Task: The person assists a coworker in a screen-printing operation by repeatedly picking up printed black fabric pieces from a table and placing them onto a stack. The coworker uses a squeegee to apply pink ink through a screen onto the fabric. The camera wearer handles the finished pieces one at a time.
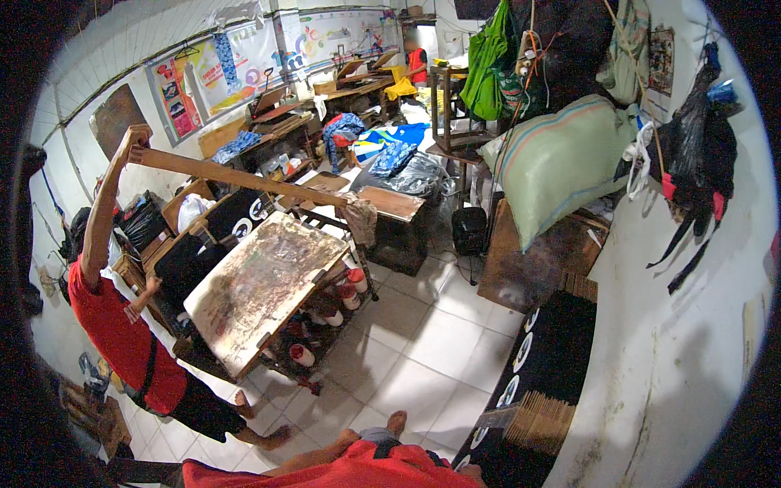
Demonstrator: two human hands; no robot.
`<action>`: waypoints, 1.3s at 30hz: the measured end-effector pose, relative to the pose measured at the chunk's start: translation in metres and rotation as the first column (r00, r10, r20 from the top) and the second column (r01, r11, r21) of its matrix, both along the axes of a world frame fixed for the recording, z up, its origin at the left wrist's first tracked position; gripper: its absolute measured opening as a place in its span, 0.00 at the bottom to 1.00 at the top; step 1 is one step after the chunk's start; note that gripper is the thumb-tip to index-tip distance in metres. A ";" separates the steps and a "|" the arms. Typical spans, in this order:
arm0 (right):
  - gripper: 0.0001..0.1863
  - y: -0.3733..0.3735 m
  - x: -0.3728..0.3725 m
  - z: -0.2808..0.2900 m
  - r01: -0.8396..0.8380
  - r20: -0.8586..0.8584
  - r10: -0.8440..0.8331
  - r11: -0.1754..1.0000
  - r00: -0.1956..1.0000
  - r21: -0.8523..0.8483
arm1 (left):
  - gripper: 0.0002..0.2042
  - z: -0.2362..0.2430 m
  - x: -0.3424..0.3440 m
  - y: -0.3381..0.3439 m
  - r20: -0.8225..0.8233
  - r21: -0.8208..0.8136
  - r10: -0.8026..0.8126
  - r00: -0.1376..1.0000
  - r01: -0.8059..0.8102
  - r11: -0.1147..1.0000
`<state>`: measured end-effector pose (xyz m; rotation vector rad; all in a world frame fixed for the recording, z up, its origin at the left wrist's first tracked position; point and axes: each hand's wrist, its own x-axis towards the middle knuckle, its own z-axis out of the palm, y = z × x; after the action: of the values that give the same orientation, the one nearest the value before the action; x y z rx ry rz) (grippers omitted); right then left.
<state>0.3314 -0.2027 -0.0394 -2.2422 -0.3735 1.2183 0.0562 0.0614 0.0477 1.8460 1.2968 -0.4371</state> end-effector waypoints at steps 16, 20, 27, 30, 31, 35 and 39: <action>0.16 -0.015 -0.006 -0.007 -0.198 0.135 0.216 0.971 0.967 -0.134 | 0.17 -0.033 -0.043 -0.001 -0.052 0.031 -0.175 0.983 0.177 0.984; 0.17 -0.003 -0.007 -0.011 -0.298 0.183 0.321 0.944 0.929 -0.144 | 0.17 -0.003 -0.048 -0.008 0.002 -0.094 0.115 0.993 -0.114 0.989; 0.13 0.011 0.007 -0.033 -0.541 0.046 0.556 0.822 0.830 -0.175 | 0.18 0.029 -0.052 -0.009 -0.082 -0.104 0.057 0.995 -0.066 0.992; 0.13 0.003 0.005 -0.039 -0.690 0.310 0.687 0.714 0.658 -0.118 | 0.17 0.031 -0.049 -0.011 -0.062 -0.046 0.113 0.992 -0.116 0.992; 0.13 -0.001 0.006 -0.035 -0.631 0.283 0.622 0.773 0.731 -0.070 | 0.17 0.031 -0.048 -0.012 -0.055 -0.028 0.134 0.989 -0.135 0.990; 0.14 -0.010 0.004 0.007 -0.359 0.132 0.372 0.927 0.919 -0.114 | 0.16 0.034 -0.047 -0.017 0.011 -0.073 0.232 0.973 -0.230 0.970; 0.16 -0.017 0.005 0.032 -0.307 0.090 0.327 0.934 0.941 -0.184 | 0.17 0.044 -0.045 -0.019 0.056 -0.155 0.276 0.960 -0.264 0.952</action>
<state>0.3363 -0.2192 -0.0079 -2.4758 -0.7302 1.3200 0.0111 0.0426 0.0916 1.5225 1.4021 -0.3013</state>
